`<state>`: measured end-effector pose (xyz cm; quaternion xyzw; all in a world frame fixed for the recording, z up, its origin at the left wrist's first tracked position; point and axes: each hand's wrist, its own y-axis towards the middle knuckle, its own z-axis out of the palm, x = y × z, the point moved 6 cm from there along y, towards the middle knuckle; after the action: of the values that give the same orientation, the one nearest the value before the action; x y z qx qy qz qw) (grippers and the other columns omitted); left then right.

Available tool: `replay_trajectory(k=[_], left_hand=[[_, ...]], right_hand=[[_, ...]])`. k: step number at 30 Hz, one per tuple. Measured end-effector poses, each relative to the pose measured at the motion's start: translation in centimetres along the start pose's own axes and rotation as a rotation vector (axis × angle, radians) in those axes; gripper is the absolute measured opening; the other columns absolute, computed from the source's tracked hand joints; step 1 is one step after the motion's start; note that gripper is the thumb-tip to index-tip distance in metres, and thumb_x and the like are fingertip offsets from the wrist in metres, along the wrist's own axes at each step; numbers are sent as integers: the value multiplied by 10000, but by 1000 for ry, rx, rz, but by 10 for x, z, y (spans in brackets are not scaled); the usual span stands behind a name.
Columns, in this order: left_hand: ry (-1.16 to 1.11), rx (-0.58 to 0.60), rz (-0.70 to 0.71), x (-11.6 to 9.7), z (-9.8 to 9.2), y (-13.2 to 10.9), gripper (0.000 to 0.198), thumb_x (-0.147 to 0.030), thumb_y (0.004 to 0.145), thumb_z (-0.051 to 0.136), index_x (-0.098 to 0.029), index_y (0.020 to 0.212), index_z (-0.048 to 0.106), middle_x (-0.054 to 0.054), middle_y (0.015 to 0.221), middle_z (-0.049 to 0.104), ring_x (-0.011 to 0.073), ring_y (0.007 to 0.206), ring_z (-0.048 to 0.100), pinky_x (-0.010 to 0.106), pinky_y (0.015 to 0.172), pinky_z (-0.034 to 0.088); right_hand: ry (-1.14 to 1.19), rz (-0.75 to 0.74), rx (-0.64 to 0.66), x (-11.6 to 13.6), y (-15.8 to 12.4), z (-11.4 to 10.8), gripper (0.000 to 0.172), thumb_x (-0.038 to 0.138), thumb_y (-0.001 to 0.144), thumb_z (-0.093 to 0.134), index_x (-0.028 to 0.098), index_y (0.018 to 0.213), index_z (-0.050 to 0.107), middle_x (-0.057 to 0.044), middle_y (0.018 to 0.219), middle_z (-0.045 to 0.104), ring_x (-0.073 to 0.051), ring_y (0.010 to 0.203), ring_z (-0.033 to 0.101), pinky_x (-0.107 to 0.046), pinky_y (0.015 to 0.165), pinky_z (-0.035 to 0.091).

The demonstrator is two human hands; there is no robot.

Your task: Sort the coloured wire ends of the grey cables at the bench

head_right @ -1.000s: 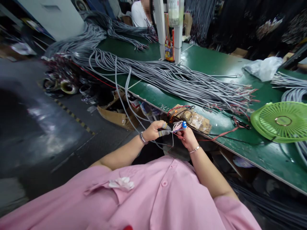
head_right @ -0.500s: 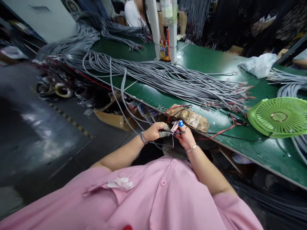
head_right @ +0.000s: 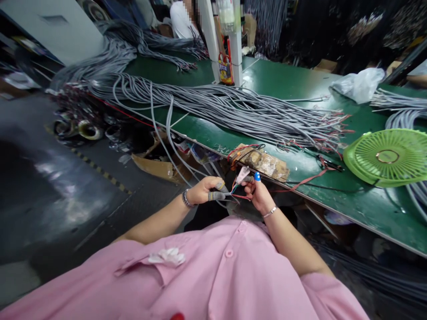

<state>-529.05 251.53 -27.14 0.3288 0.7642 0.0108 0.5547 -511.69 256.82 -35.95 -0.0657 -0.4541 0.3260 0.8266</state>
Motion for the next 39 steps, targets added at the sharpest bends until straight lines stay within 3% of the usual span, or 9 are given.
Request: replay_trajectory(k=[7, 13, 17, 20, 24, 28, 33, 39], left_hand=[[-30, 49, 57, -23, 11, -25, 156, -322, 839, 690, -167, 817, 695, 60, 701, 657, 141, 669, 585, 259, 647, 456], [196, -292, 13, -23, 0, -37, 155, -319, 860, 666, -165, 846, 673, 33, 669, 626, 126, 637, 546, 259, 623, 431], [335, -347, 26, -22, 6, -43, 170, -333, 868, 645, -171, 821, 660, 23, 641, 609, 127, 618, 529, 262, 617, 420], [415, -335, 48, -23, 13, -44, 175, -336, 876, 625, -173, 818, 650, 29, 645, 614, 132, 620, 533, 267, 623, 424], [494, -304, 82, -26, 24, -43, 175, -335, 882, 605, -176, 817, 643, 47, 684, 636, 142, 647, 558, 279, 642, 436], [554, -294, 105, -26, 31, -43, 213, -352, 889, 596, -178, 769, 620, 43, 668, 628, 139, 617, 543, 289, 626, 422], [608, -290, 87, -23, 35, -44, 224, -353, 890, 586, -182, 747, 611, 40, 659, 626, 139, 609, 533, 293, 626, 421], [654, -383, 6, -20, 32, -47, 158, -306, 878, 583, -178, 816, 651, 33, 635, 593, 148, 611, 506, 291, 617, 413]], right_hand=[[-29, 39, 4, -3, -3, -5, 545, 711, 702, 668, 179, 815, 637, -27, 784, 660, -56, 470, 355, -193, 374, 155], [-81, 85, 139, -6, -17, 4, 549, 728, 754, 597, 189, 839, 652, -56, 828, 686, -66, 473, 331, -198, 385, 153], [-193, 140, 308, -6, -39, 20, 691, 769, 688, 626, 156, 995, 704, -110, 958, 691, -86, 567, 419, -196, 412, 176], [-319, 180, 360, -4, -51, 29, 669, 716, 666, 693, 141, 1008, 713, -116, 971, 687, -90, 600, 436, -197, 435, 187], [-442, 203, 287, -4, -55, 34, 481, 583, 686, 761, 135, 854, 711, -47, 752, 645, -70, 548, 394, -201, 439, 187], [-541, 154, 189, -6, -54, 40, 405, 506, 650, 815, 138, 698, 650, 18, 582, 551, -54, 490, 342, -210, 438, 209], [-531, 29, 110, -3, -56, 48, 404, 472, 599, 853, 159, 681, 609, 44, 566, 530, -66, 509, 369, -223, 478, 290], [-505, -41, 69, -5, -54, 43, 342, 453, 678, 808, 152, 728, 653, 17, 629, 584, -83, 549, 447, -237, 533, 366]])
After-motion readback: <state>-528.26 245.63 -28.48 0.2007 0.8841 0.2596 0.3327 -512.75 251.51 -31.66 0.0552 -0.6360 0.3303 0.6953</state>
